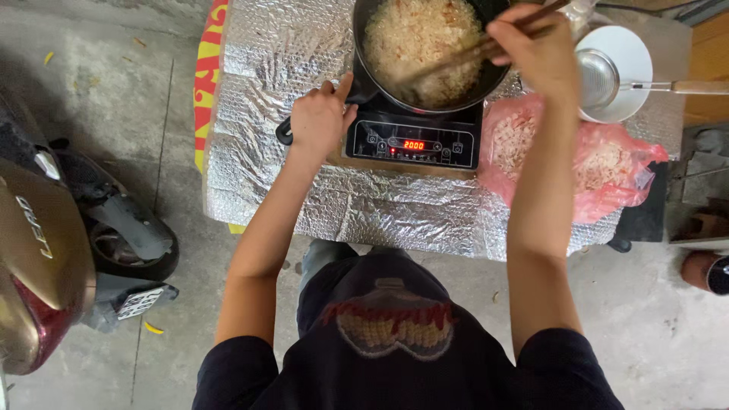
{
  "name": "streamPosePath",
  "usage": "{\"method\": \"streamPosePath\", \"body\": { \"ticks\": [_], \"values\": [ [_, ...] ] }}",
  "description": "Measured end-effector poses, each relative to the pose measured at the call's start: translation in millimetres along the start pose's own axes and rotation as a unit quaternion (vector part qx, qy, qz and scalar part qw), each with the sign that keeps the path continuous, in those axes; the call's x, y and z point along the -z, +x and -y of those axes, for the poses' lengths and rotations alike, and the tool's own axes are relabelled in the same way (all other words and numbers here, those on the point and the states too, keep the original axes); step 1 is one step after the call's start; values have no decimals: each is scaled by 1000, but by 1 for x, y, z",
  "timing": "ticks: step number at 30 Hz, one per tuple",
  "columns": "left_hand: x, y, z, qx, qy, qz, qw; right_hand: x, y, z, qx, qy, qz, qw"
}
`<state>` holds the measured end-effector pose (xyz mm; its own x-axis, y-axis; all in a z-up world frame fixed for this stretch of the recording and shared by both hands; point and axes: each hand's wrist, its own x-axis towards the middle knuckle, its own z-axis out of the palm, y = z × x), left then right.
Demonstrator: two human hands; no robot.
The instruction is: The person stirs a large quantity of fried rice in a pan on an induction cooktop using chopsticks. The person continuously mixes the rice to ensure even cooking and prevent sticking.
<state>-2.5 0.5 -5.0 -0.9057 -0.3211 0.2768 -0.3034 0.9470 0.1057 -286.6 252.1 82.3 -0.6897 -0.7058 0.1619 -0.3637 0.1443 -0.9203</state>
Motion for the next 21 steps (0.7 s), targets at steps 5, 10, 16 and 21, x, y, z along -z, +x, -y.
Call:
{"method": "streamPosePath", "body": {
  "ticks": [5, 10, 16, 21],
  "values": [
    [-1, 0, 2, -6, 10, -8, 1000, -17, -1, -31, 99, 39, -104, 989],
    [-7, -1, 3, -7, 0, -30, 1000, 16, -24, -25, 146, -68, -170, 972],
    [-8, 0, 3, 2, 3, -20, 1000, -19, -57, 0, 147, -123, -111, 975],
    [-10, -3, 3, -1, 12, -16, 1000, -26, -85, 29, 147, -185, -66, 969]
  ]
}}
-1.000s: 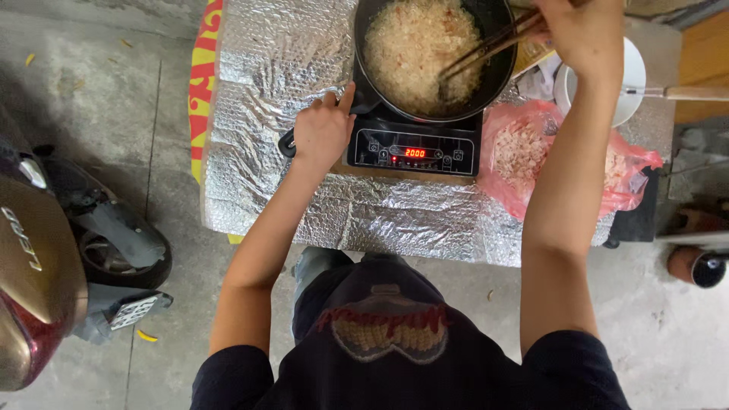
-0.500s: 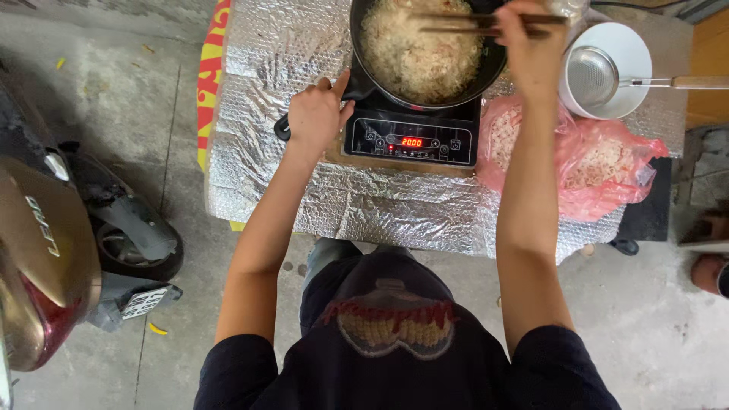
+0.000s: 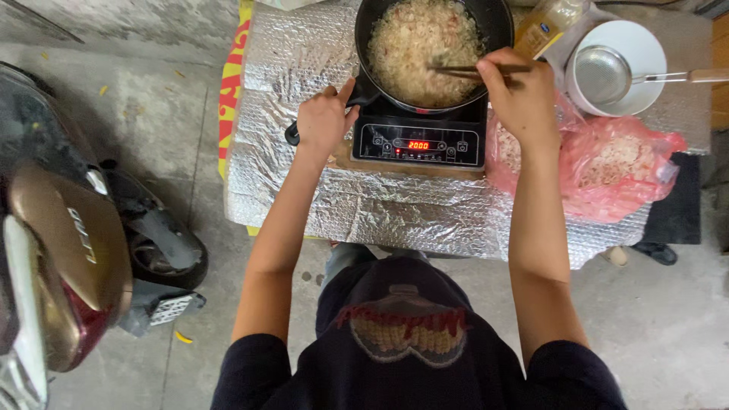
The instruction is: The person stirs a large quantity of fried rice in a pan on an induction cooktop using chopsticks. The person continuously mixes the rice to ensure even cooking and prevent sticking.
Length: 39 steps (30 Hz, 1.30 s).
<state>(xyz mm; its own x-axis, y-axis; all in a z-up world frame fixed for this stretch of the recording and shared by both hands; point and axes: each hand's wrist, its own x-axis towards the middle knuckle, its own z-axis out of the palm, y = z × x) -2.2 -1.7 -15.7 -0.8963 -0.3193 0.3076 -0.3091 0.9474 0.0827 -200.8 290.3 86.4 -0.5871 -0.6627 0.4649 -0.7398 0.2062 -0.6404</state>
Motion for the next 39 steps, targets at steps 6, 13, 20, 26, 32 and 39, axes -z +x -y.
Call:
{"method": "streamPosePath", "body": {
  "ticks": [6, 13, 20, 26, 32, 39],
  "values": [
    [1, 3, 1, -4, 7, -5, 1000, -33, 9, 2, 71, 25, 41, 996],
    [-1, 3, 1, -5, 16, -13, 1000, -35, 0, -13, 62, -112, -6, 992],
    [-1, 4, 1, 7, 3, 2, 1000, -15, -20, 44, 3, -87, 19, 996],
    [0, 3, -1, 8, 11, 5, 1000, -44, -7, 35, 8, 37, 12, 999],
    [-1, 3, 0, 5, 8, 1, 1000, -38, 7, 2, -2, 44, -44, 998],
    [0, 2, -1, 9, 10, 4, 1000, -34, -13, 15, -52, 86, -41, 994]
  ]
}}
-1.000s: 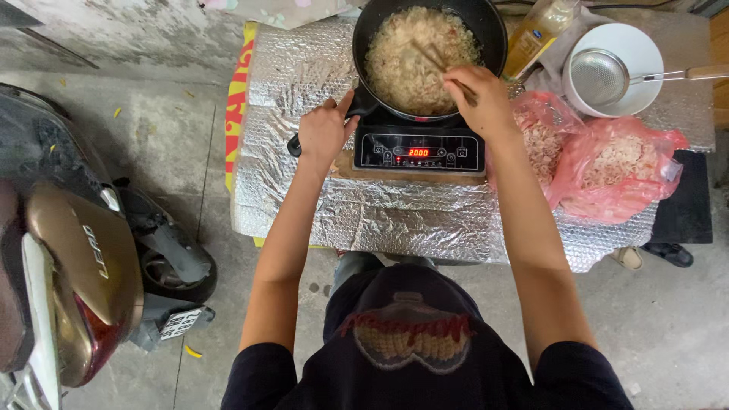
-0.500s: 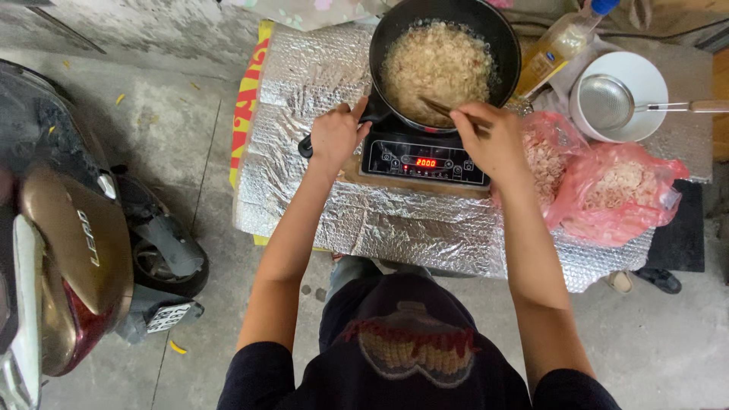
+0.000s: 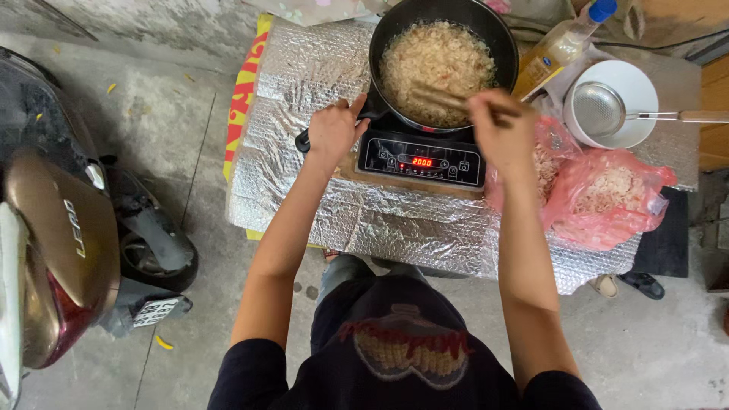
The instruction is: The person stirs a large quantity of fried rice in a pan on an induction cooktop using chopsticks. The person continuously mixes the rice to ensure even cooking and prevent sticking.
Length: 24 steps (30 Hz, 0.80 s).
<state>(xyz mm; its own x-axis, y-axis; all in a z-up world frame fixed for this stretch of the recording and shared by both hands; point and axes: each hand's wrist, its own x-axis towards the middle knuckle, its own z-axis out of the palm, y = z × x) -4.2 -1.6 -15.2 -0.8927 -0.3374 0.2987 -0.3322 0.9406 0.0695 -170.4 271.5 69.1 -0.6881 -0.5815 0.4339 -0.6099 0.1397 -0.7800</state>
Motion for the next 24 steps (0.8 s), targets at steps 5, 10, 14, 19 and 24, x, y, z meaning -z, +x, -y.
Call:
{"method": "streamPosePath", "body": {
  "ticks": [5, 10, 14, 19, 24],
  "values": [
    [0, 1, 0, -6, 0, -3, 1000, -37, 7, -24, -17, 71, 37, 997],
    [-2, 1, 1, -7, -4, -6, 1000, -1, 27, -56, -17, 46, -50, 998],
    [-1, 2, 1, -3, 3, 5, 1000, 41, 33, -61, -12, -25, -98, 995],
    [0, 0, 1, -5, -4, -2, 1000, 26, 34, -58, 27, -43, -51, 997],
    [-1, 1, 1, -6, 1, -2, 1000, 12, 21, -23, 50, -19, 37, 998]
  ]
}}
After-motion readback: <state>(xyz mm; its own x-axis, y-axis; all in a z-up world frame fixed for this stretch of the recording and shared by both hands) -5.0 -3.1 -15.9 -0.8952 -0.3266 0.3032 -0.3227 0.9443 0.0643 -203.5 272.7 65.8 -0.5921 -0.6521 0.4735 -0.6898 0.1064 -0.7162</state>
